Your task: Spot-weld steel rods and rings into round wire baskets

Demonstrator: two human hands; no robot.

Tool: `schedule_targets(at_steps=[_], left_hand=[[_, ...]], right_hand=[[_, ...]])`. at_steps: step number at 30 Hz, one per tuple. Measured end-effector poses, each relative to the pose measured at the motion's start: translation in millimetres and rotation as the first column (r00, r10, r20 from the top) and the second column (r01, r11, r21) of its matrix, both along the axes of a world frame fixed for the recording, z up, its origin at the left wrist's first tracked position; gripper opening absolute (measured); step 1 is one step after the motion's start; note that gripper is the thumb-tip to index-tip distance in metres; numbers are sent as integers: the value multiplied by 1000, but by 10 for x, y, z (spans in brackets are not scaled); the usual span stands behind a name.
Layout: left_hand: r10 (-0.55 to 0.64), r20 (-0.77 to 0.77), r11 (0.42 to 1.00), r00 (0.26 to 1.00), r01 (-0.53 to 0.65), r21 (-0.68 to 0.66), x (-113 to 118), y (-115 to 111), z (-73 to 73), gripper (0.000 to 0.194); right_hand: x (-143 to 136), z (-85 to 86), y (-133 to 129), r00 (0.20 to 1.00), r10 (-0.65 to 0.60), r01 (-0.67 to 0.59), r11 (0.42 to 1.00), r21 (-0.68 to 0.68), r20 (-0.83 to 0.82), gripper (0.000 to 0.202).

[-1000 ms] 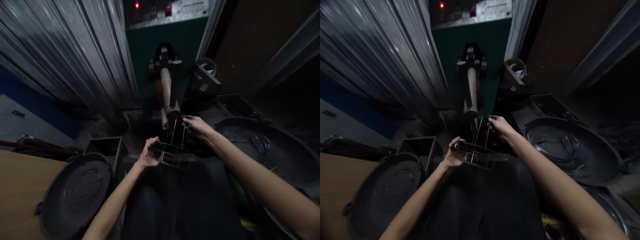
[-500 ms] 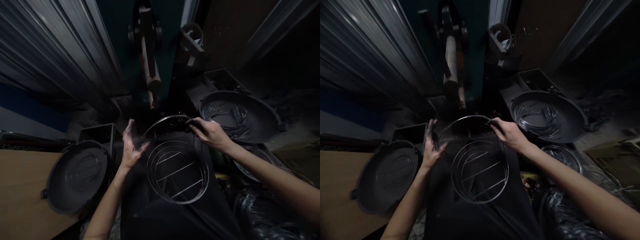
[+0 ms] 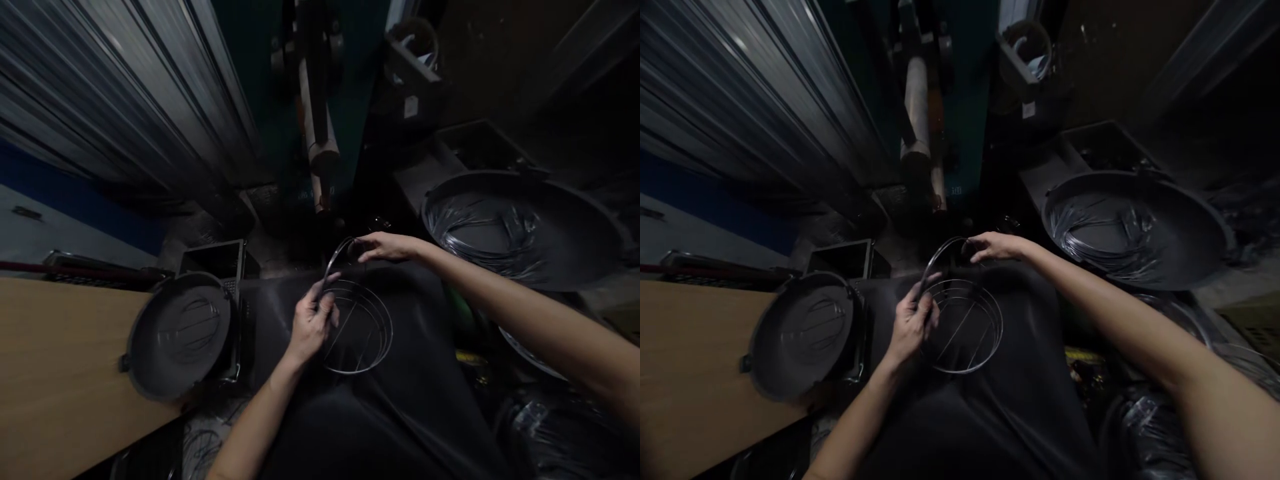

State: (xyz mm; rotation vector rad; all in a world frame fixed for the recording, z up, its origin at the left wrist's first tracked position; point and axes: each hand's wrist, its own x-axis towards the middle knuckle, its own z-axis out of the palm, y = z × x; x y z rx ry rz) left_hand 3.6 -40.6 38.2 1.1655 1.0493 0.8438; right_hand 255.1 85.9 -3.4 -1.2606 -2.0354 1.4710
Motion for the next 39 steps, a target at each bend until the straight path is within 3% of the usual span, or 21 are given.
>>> schedule_targets(at_steps=[4,9,12,15,17,20,23,25,27,29,31,35,37,39], left_hand=[[-114,24,992,993,115,-59,245,-89,-47,56],[-139,-89,989,986,143,47,297,71,-51,51],[-116,-128,988,985,128,88,230,174,-51,48],[-181,46,983,982,179,45,180,206,-63,56],[-185,136,983,973,183,23,153,216,-52,57],[-153,73,988,986,152,13,93,294,17,48],[-224,6,975,975,224,-3,21,461,103,43],[-295,9,955,955,295,-24,-18,568,142,39],[-344,14,939,939,344,9,-45,648,157,33],[-391,-8,917,920,391,82,-70,725,127,29],[-404,-38,903,914,405,142,-107,855,24,31],[-240,-93,921,966,257,294,-101,1347,-428,41],[-335,-121,870,934,356,341,23,1590,-690,52],[-481,-154,794,863,504,341,201,1730,-899,47]], right_hand=[[-234,-234,139,996,14,-22,996,90,84,21],[-430,-390,204,996,-32,24,995,93,80,23],[-399,-287,136,993,-98,86,985,150,68,31],[-418,-56,31,957,-237,178,934,311,165,29],[-489,104,-27,897,-310,169,899,403,315,32],[-581,262,-117,804,-353,117,884,453,480,32],[-570,338,-354,812,-408,188,860,474,417,33],[-553,383,-628,886,-357,242,901,361,297,31],[-579,412,-947,968,-198,186,978,92,151,29],[-674,401,-1241,995,-97,94,978,-185,-4,33],[-820,356,-1448,985,-151,117,936,-333,-81,34],[-1022,318,-1556,960,-278,245,901,-359,-42,34],[-1009,354,-1550,955,-294,267,893,-363,-22,33],[-927,391,-1570,943,-334,306,877,-372,-11,32]])
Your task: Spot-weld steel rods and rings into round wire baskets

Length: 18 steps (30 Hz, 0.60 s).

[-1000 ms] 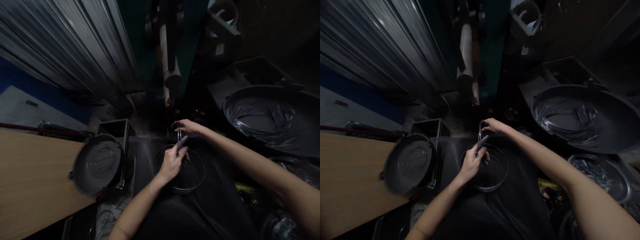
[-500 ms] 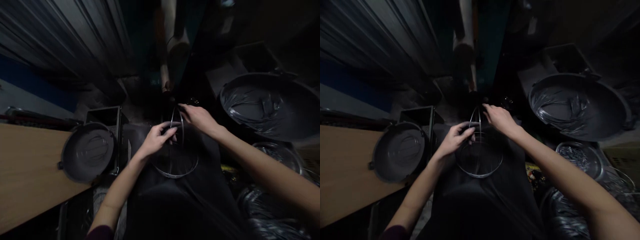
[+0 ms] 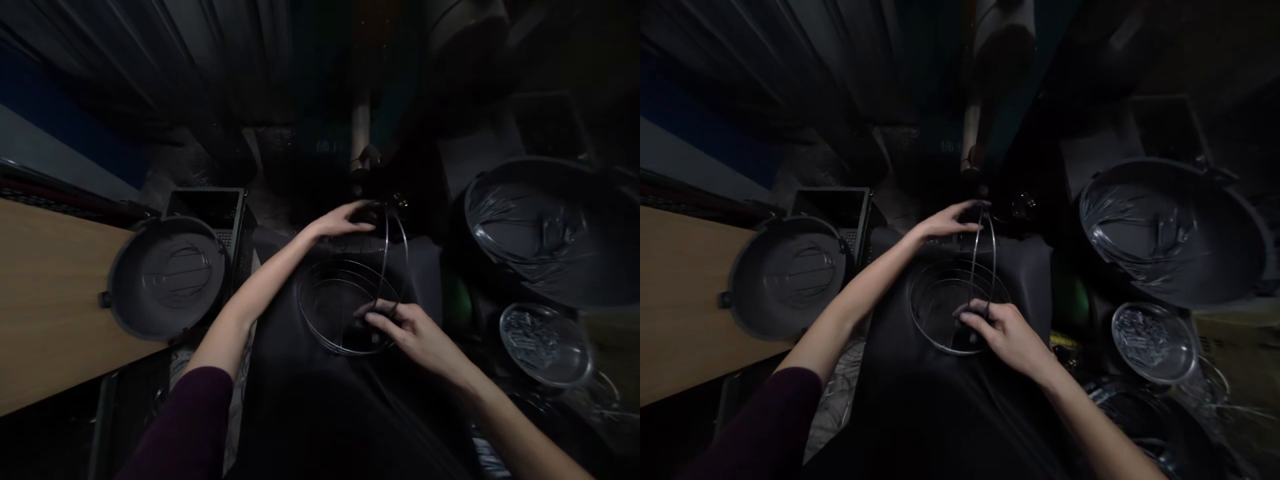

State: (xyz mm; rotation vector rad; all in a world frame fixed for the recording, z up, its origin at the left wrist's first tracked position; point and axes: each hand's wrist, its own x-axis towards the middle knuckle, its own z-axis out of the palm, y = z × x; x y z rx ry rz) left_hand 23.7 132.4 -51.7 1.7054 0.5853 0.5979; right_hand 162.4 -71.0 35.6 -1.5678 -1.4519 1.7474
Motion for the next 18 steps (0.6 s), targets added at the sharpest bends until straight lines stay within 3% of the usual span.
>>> schedule_targets(at_steps=[2,4,6,9,12,14,18], left_hand=[[-49,-56,999,997,49,4,159,26,-137,33],[5,-133,1000,991,-4,14,246,-9,-211,28],[29,-192,999,981,-21,40,258,-33,-230,28],[-53,-210,987,976,82,136,192,27,-146,28],[-97,-223,953,970,155,260,84,116,27,25],[-56,-238,948,970,126,291,18,124,128,25],[39,-235,965,971,24,261,-45,54,171,31]], right_hand=[[129,11,-52,997,-72,72,997,7,36,30],[263,1,-114,982,-155,152,988,39,105,31],[345,-2,-149,976,-156,152,988,38,152,31],[301,37,-114,991,-11,13,1000,-14,130,31],[167,77,-36,993,71,-76,995,63,90,30],[127,69,-11,994,101,-104,992,75,33,36],[144,-24,18,945,78,-113,989,-92,-316,66]])
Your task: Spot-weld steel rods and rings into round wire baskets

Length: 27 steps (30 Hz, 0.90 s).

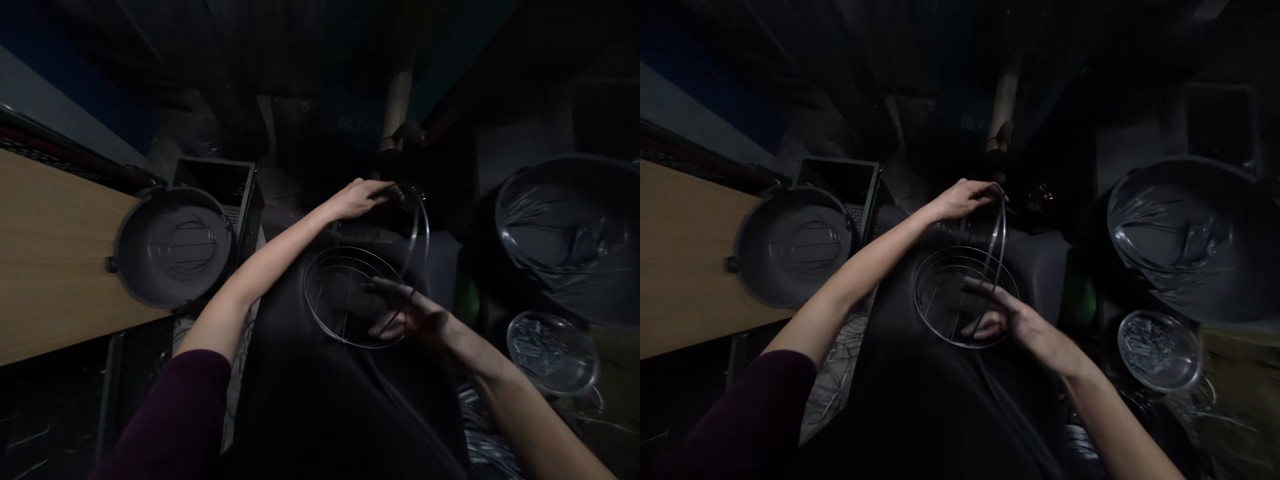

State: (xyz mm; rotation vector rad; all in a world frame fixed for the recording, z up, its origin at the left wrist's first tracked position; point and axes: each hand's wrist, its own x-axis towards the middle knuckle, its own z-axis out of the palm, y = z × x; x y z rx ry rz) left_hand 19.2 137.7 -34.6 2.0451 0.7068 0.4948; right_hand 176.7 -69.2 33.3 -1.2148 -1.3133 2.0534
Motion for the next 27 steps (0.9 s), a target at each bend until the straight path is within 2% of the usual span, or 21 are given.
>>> schedule_targets(at_steps=[1,3,5,6,8,9,11,12,13,16,18,20,21,22,23,24,26,27], left_hand=[[5,5,1000,1000,-5,-11,-4,-14,-14,32],[-10,16,1000,1000,11,-25,-10,-28,-46,35],[-32,27,999,999,33,-28,-28,-30,-69,37],[-38,29,999,999,39,-29,-41,-29,-77,37],[-31,17,999,999,31,-32,-64,-27,-90,37],[-20,4,999,1000,20,-34,-65,-24,-96,36],[-6,-27,999,1000,5,-40,-41,-8,-105,35],[-5,-43,999,999,3,-41,-19,4,-101,34],[-12,-56,999,998,10,-41,-2,15,-88,34],[3,-152,1000,988,-4,-2,-66,-56,34,37],[85,-185,994,979,-71,81,-266,-303,173,46],[140,-113,979,984,-121,163,-557,-743,294,56],[110,-58,982,992,-99,162,-707,-1008,319,54],[25,-71,987,997,-14,159,-840,-1278,307,56],[-39,-123,984,992,60,169,-942,-1532,255,62],[-53,-192,975,980,92,200,-1003,-1753,167,71],[59,-290,954,955,32,297,-990,-2043,-70,71],[124,-291,939,949,-18,344,-929,-2100,-183,68]], right_hand=[[-11,-24,18,999,-5,2,999,-46,-45,67],[-61,-53,60,999,35,-35,998,-48,-7,55],[-107,-54,69,986,79,-94,991,98,147,36],[-112,-45,47,971,45,-92,977,194,235,31],[-74,-15,-53,903,-164,3,927,375,398,29],[-40,3,-123,840,-291,70,895,440,458,28],[17,33,-262,723,-457,167,843,512,517,27],[25,41,-315,711,-469,175,840,514,524,27],[15,41,-348,735,-433,154,856,494,521,29],[-89,7,-313,859,-228,31,917,399,458,30],[-155,-4,-191,880,-230,67,927,369,416,29],[-180,30,-22,843,-356,226,915,335,403,31],[-181,61,68,809,-425,315,897,311,406,33],[-182,95,157,778,-479,391,876,283,407,34],[-188,125,238,755,-521,452,853,260,397,35],[-203,144,309,750,-545,490,838,240,375,36],[-263,137,407,779,-547,510,837,199,306,38],[-302,110,432,799,-537,504,844,183,270,40]])
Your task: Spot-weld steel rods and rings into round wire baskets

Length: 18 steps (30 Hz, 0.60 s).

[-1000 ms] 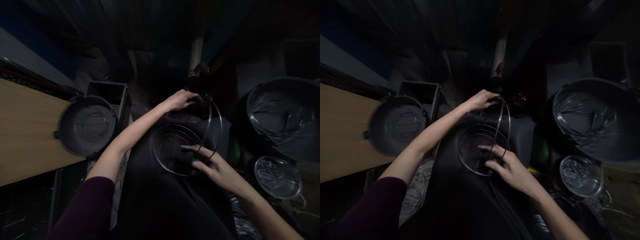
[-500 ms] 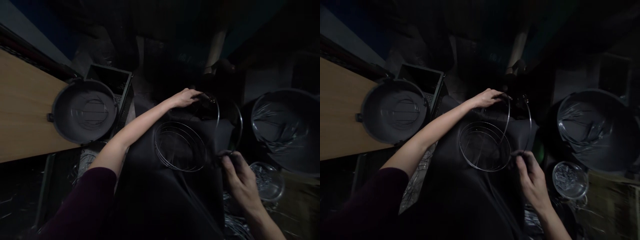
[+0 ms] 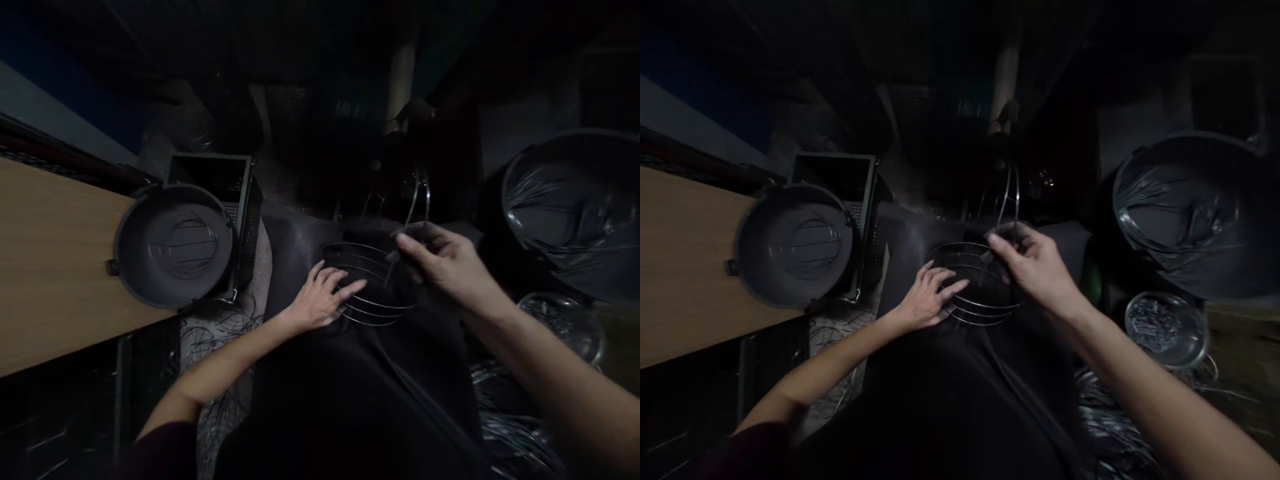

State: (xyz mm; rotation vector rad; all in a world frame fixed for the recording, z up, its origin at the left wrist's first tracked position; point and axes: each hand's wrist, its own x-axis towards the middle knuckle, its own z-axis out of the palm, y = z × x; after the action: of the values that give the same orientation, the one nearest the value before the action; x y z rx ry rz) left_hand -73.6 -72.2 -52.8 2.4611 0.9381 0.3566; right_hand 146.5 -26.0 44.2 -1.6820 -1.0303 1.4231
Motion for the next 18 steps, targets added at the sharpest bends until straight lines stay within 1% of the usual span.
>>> schedule_targets(at_steps=[1,2,3,5,7,10,12,14,15,16,18], left_hand=[[51,7,998,999,-51,39,79,1,-87,66],[84,23,994,996,-86,66,159,52,-136,66],[104,40,991,994,-107,83,229,142,-145,69],[106,67,987,992,-113,111,319,380,-64,75],[96,117,983,988,-113,146,366,620,79,78],[105,301,965,948,-171,200,451,907,243,80],[96,459,951,883,-218,220,537,1075,296,74],[65,579,943,813,-240,231,624,1243,340,66],[49,612,942,789,-241,235,659,1325,368,63],[37,624,943,781,-234,238,685,1403,402,61],[25,611,948,791,-213,238,712,1537,483,59]], right_hand=[[-37,-39,13,999,13,-13,1000,12,-29,41],[-64,-83,20,999,20,-18,999,28,-45,42],[-79,-125,29,998,19,-17,999,45,-53,42],[-64,-180,81,999,7,-2,995,95,-53,43],[-4,-176,201,999,-9,14,988,153,-37,42],[114,-69,478,999,-25,32,972,232,-33,40],[183,40,679,997,-36,52,965,256,-70,40],[235,150,864,991,-44,74,965,252,-124,43],[254,200,946,987,-44,80,966,244,-152,44],[267,243,1020,983,-41,82,968,235,-177,45],[283,308,1143,975,-32,83,971,226,-219,48]])
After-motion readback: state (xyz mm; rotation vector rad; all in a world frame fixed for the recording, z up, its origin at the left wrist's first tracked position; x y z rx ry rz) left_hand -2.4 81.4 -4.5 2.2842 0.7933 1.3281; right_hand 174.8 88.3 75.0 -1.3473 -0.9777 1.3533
